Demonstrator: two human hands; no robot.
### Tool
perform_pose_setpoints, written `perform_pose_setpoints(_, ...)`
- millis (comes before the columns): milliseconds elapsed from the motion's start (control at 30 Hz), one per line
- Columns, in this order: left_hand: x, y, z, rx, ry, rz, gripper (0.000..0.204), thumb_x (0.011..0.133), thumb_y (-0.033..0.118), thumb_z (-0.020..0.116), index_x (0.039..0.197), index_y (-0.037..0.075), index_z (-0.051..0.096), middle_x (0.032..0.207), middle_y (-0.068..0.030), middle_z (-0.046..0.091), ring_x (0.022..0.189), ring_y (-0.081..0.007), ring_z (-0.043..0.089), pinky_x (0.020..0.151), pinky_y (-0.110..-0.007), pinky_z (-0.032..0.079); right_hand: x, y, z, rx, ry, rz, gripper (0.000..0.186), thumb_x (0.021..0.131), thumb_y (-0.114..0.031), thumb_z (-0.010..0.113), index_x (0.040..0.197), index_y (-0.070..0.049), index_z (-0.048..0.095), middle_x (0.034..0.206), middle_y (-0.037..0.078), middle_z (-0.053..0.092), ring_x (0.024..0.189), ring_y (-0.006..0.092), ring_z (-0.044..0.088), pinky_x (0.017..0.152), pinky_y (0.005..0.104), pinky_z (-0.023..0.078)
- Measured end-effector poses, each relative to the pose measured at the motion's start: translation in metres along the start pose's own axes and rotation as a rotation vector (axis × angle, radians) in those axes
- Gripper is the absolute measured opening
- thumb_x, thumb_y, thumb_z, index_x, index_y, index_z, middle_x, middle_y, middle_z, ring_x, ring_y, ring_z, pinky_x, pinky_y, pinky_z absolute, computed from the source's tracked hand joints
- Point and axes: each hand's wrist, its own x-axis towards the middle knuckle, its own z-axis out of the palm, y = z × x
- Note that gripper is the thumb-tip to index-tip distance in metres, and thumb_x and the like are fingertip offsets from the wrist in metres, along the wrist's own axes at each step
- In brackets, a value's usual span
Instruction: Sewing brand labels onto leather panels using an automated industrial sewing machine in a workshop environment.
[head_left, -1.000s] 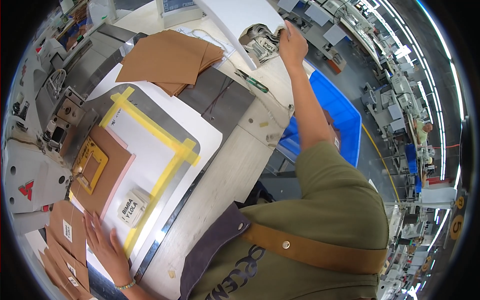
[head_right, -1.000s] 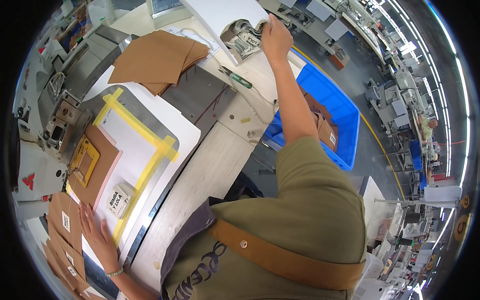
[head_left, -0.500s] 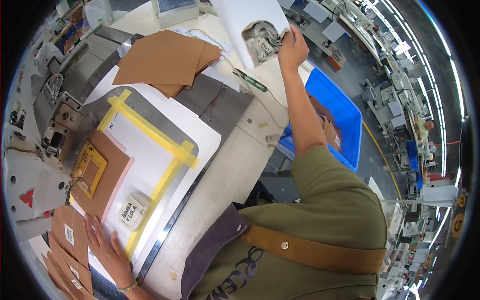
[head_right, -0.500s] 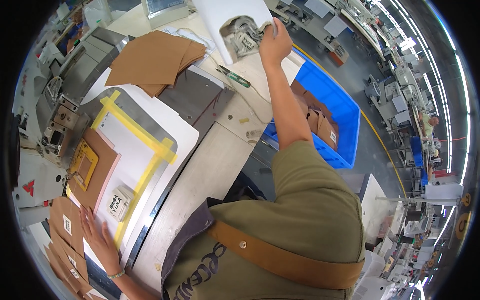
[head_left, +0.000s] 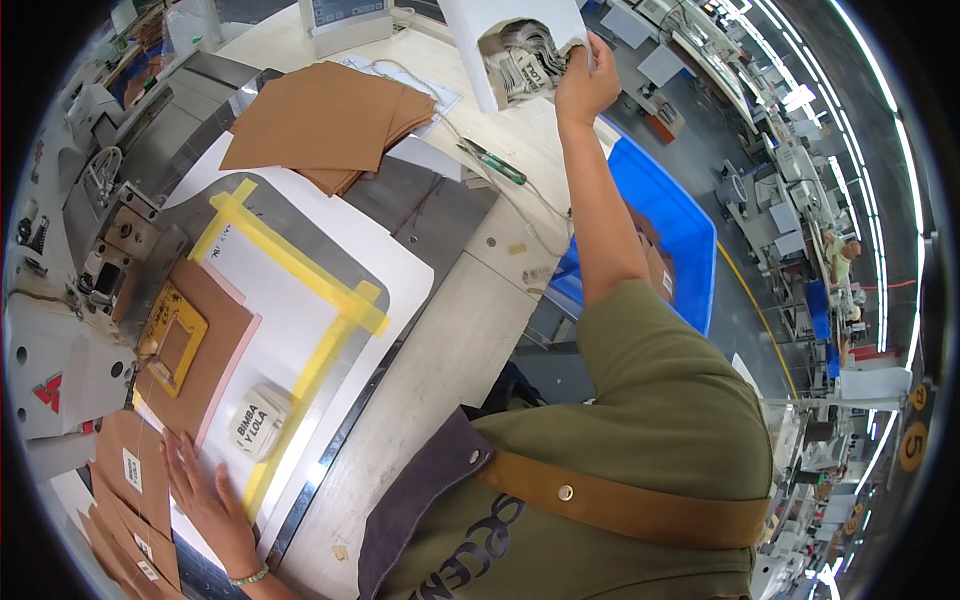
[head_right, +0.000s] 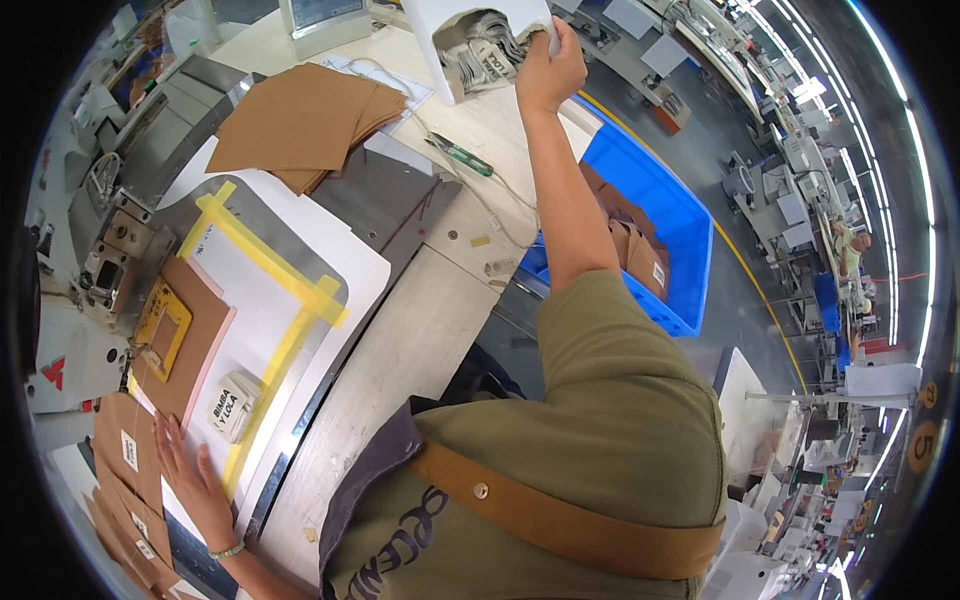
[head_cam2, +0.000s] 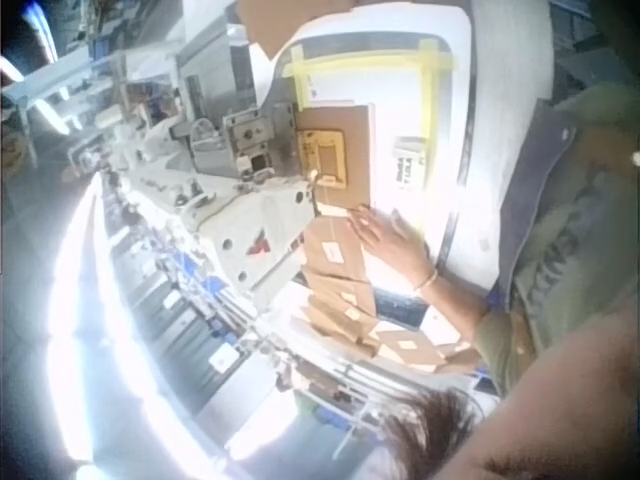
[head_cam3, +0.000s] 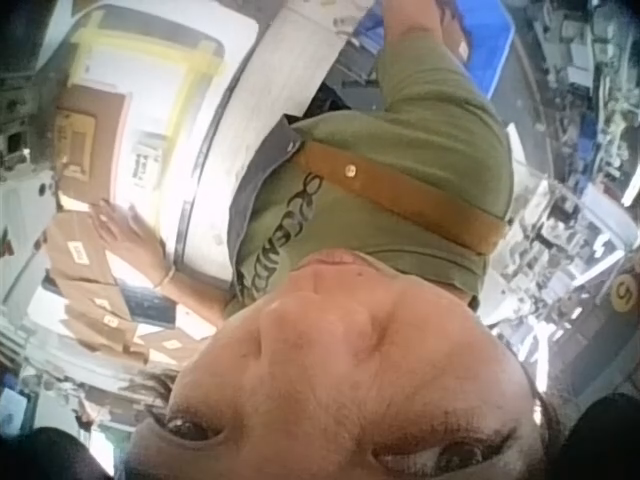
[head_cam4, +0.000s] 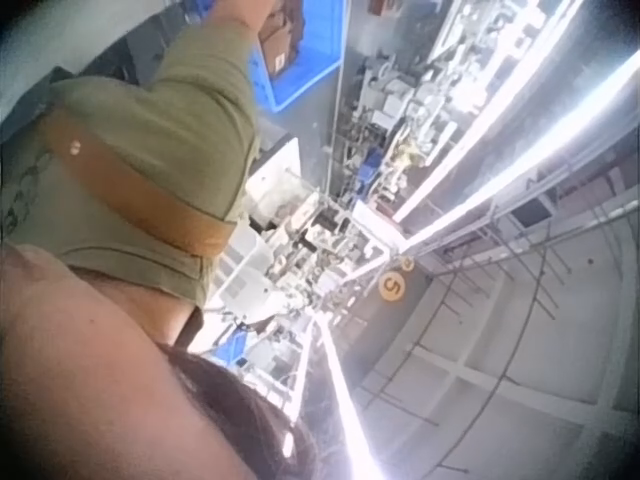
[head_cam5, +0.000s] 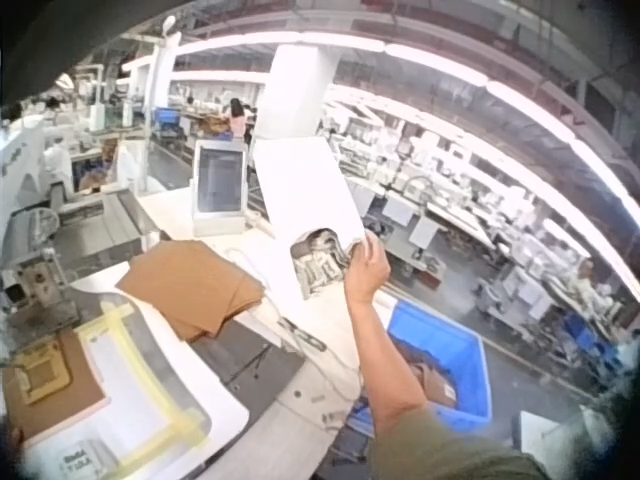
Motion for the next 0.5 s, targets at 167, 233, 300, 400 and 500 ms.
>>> perform_pose_setpoints(167,0.004,0.004,0.002,0.001,-0.022,0.007,0.057,0.112,0.026,0.053,0.166,0.007,0.047,0.176,-0.0154,0.039,0.163,-0.0379,0.033,0.133,-0.053,0.027,-0.013,0.007,-0.006,-0.032,-0.023,-0.067,0.028,0.094,-0.015,0.068,0.119,-0.007,0.078,0.112,0.014,0.081,0.101,0.0360,0.077,0.090,0.0425,0.059)
perform_pose_setpoints(233,0.004,0.005,0.001,0.009,-0.025,0.007,0.057,0.112,0.026,0.053,0.166,0.007,0.047,0.176,-0.0155,0.039,0.163,-0.0380,0.033,0.133,-0.053,0.027,-0.020,0.010,-0.011,-0.130,-0.039,-0.041,0.028,0.095,-0.018,0.067,0.119,-0.008,0.077,0.114,0.014,0.080,0.102,0.0364,0.076,0.090,0.0448,0.058)
perform_pose_setpoints(300,0.005,0.005,0.002,0.014,-0.028,0.009,0.057,0.112,0.026,0.053,0.166,0.007,0.047,0.176,-0.0156,0.039,0.163,-0.0381,0.033,0.133,-0.053,0.026,-0.020,0.016,-0.014,-0.182,-0.085,0.024,0.028,0.095,-0.020,0.066,0.118,-0.009,0.077,0.115,0.013,0.080,0.103,0.0365,0.076,0.091,0.0459,0.058)
perform_pose_setpoints(400,0.005,0.004,0.003,0.018,-0.023,0.001,0.057,0.112,0.025,0.053,0.166,0.007,0.047,0.176,-0.0155,0.039,0.164,-0.0383,0.033,0.133,-0.053,0.026,-0.019,0.024,-0.020,-0.305,-0.184,0.148,0.029,0.096,-0.025,0.067,0.119,-0.011,0.077,0.115,0.013,0.080,0.104,0.0367,0.076,0.091,0.0479,0.057)
perform_pose_setpoints(500,0.002,0.001,0.001,0.022,-0.017,0.001,0.058,0.111,0.026,0.054,0.166,0.009,0.048,0.176,-0.0161,0.039,0.162,-0.0411,0.034,0.131,-0.056,0.029,-0.020,0.033,-0.018,-0.382,-0.355,0.256,0.032,0.097,-0.029,0.068,0.122,-0.011,0.077,0.120,0.013,0.079,0.110,0.0368,0.074,0.096,0.0481,0.056)
